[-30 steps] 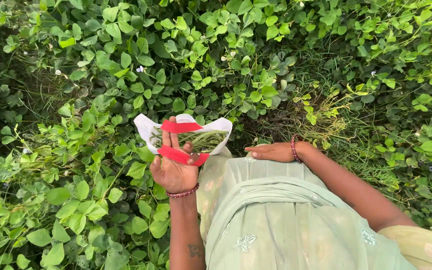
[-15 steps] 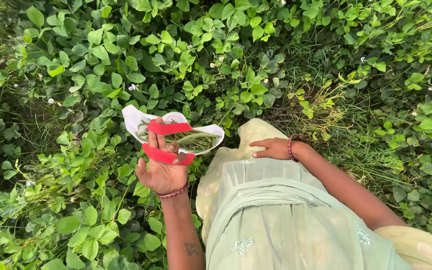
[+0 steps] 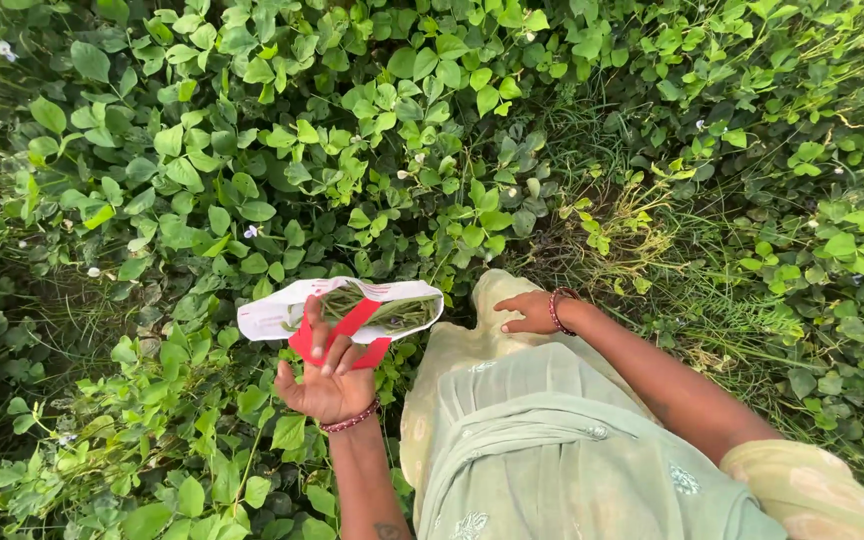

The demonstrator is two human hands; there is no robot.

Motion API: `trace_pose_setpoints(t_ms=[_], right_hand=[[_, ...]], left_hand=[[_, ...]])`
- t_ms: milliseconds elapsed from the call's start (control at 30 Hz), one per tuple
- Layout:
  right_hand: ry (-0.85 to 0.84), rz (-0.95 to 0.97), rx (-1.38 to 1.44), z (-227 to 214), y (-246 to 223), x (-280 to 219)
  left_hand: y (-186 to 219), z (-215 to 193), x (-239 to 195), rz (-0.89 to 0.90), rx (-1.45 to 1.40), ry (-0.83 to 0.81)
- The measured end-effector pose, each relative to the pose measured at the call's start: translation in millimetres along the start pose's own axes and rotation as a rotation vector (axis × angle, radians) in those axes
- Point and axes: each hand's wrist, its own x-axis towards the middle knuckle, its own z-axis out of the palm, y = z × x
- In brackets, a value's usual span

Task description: Picking long green beans from plants in a field and placing them into a white bag.

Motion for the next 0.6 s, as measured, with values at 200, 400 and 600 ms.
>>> trace_pose_setpoints(t_ms=[200, 400, 600], right_hand=[[-0.009, -0.095, 0.037, -14, 37, 66], [0.035, -0.084, -0.052, -66, 2, 161], [0.382, -0.262, -0.391, -99, 11, 328]], left_hand=[[-12, -41, 37, 0.011, 0.224, -0.035], [-32, -113, 62, 0.121, 0.432, 0.488], [-35, -196, 49, 0.166, 0.418, 0.517]])
